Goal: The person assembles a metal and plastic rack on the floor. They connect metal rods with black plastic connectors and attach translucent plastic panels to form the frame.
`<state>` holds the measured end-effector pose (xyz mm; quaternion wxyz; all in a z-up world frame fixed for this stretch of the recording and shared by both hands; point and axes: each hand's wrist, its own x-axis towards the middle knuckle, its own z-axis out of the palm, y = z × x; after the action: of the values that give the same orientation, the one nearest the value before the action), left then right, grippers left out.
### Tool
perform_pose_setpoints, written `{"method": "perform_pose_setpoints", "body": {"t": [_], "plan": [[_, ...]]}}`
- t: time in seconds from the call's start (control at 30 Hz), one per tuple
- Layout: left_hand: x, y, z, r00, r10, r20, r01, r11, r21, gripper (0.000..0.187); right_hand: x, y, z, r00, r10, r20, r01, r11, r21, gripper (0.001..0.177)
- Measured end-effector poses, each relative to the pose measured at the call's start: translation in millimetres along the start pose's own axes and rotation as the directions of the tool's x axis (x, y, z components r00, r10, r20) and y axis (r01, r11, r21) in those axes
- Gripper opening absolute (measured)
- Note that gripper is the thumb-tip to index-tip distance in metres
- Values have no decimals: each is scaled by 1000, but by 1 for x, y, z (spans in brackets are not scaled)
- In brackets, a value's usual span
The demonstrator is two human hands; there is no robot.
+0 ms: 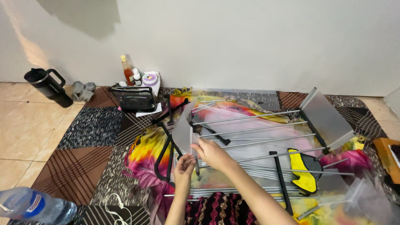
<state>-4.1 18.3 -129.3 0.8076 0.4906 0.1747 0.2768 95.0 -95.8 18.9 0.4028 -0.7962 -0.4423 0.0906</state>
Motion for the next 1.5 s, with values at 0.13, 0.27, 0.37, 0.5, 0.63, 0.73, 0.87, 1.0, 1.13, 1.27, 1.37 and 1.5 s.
{"method": "perform_pose_setpoints", "body": {"t": [0.13,0.27,0.37,0.5,0.63,0.73,0.87,1.0,1.13,1.27,1.37,1.5], "plan": [[-5,0,10,969,246,22,-218,810,544,32,9,2,-6,997,6,73,-8,1000,23,31],[7,6,10,969,246,34,-213,752,624,26,19,12,-9,996,-14,92,9,999,45,30],[28,0,2,967,256,13,-201,727,656,28,30,22,-8,992,-112,50,106,988,111,29],[60,-27,-18,989,147,20,-138,864,485,27,39,26,1,989,-144,-47,140,987,-80,30],[80,-52,-40,999,16,33,-14,999,-44,34,34,21,17,985,-99,-142,67,975,-210,35],[83,-62,-49,999,-27,-25,23,989,-144,41,23,19,33,958,-148,-245,84,963,-256,33],[90,-72,-42,987,-153,-42,156,984,87,35,21,24,46,972,-86,-219,20,957,-289,34],[94,-87,-40,956,-289,49,274,940,202,38,16,34,61,985,104,-139,-150,913,-380,37],[86,-106,-44,955,-289,65,272,943,193,40,5,43,79,973,-15,-231,-77,920,-385,34],[71,-123,-39,967,-246,-66,252,964,89,41,-5,45,91,962,11,-274,-100,945,-311,34],[58,-134,-34,982,-139,-127,159,973,166,42,-14,45,90,969,43,-245,-107,961,-256,36],[44,-141,-33,985,116,-124,-61,924,378,37,-21,48,82,976,9,-215,-57,974,-220,38]]}}
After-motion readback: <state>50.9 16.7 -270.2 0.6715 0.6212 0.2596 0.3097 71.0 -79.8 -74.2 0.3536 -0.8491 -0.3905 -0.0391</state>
